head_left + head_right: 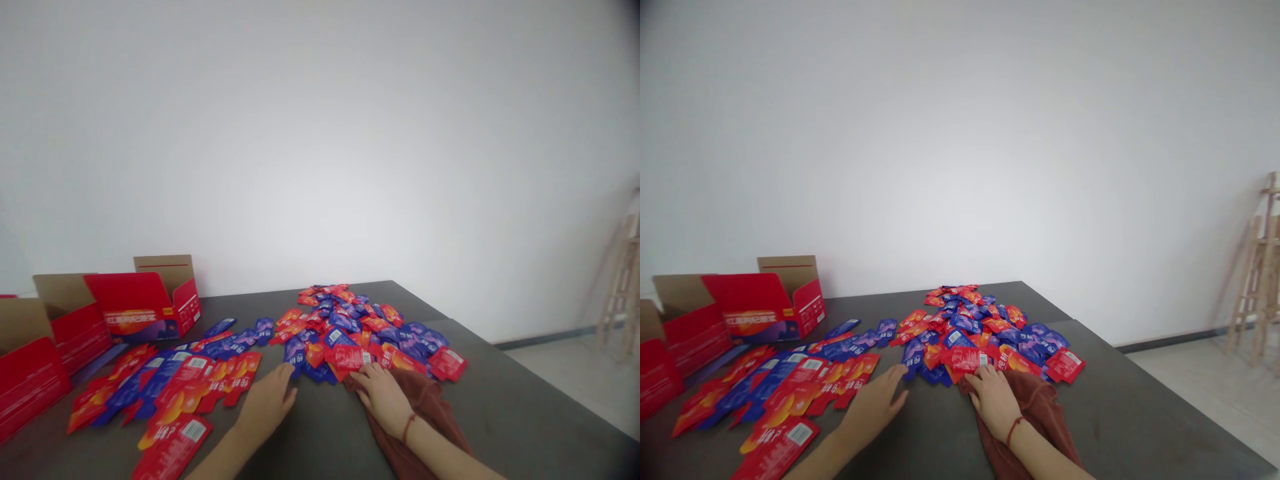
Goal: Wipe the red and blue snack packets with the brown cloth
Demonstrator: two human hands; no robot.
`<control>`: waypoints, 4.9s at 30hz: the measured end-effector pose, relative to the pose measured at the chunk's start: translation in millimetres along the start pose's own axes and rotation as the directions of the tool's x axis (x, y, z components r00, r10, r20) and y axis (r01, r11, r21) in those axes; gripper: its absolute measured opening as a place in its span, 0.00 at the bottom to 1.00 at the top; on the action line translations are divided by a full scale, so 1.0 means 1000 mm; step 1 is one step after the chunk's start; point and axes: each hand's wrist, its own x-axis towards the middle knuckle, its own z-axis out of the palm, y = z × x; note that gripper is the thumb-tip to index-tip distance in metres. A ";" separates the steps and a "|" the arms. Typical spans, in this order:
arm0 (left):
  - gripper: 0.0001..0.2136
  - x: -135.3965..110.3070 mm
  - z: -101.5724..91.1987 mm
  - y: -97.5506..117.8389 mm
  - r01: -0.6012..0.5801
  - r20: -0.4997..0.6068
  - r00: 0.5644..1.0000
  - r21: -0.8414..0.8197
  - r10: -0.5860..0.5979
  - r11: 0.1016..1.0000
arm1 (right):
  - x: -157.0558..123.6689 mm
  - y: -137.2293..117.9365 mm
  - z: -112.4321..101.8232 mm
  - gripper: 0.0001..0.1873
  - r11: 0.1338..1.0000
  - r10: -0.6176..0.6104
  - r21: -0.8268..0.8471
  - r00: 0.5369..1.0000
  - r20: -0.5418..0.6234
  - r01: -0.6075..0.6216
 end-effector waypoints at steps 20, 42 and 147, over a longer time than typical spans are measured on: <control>0.19 -0.054 -0.023 0.007 -0.364 -0.128 0.929 -0.130 0.349 0.922 | -0.030 0.007 -0.005 0.20 1.000 0.016 -0.007 0.998 0.058 -0.016; 0.29 -0.028 0.032 0.044 -0.310 -0.014 0.942 -0.427 0.336 0.850 | -0.047 -0.081 -0.002 0.19 0.982 -0.094 -0.157 0.994 0.063 0.103; 0.35 -0.008 0.015 0.048 -0.432 0.027 0.872 -0.427 0.488 0.794 | -0.048 -0.042 -0.035 0.14 0.965 -0.233 0.172 0.951 0.201 0.200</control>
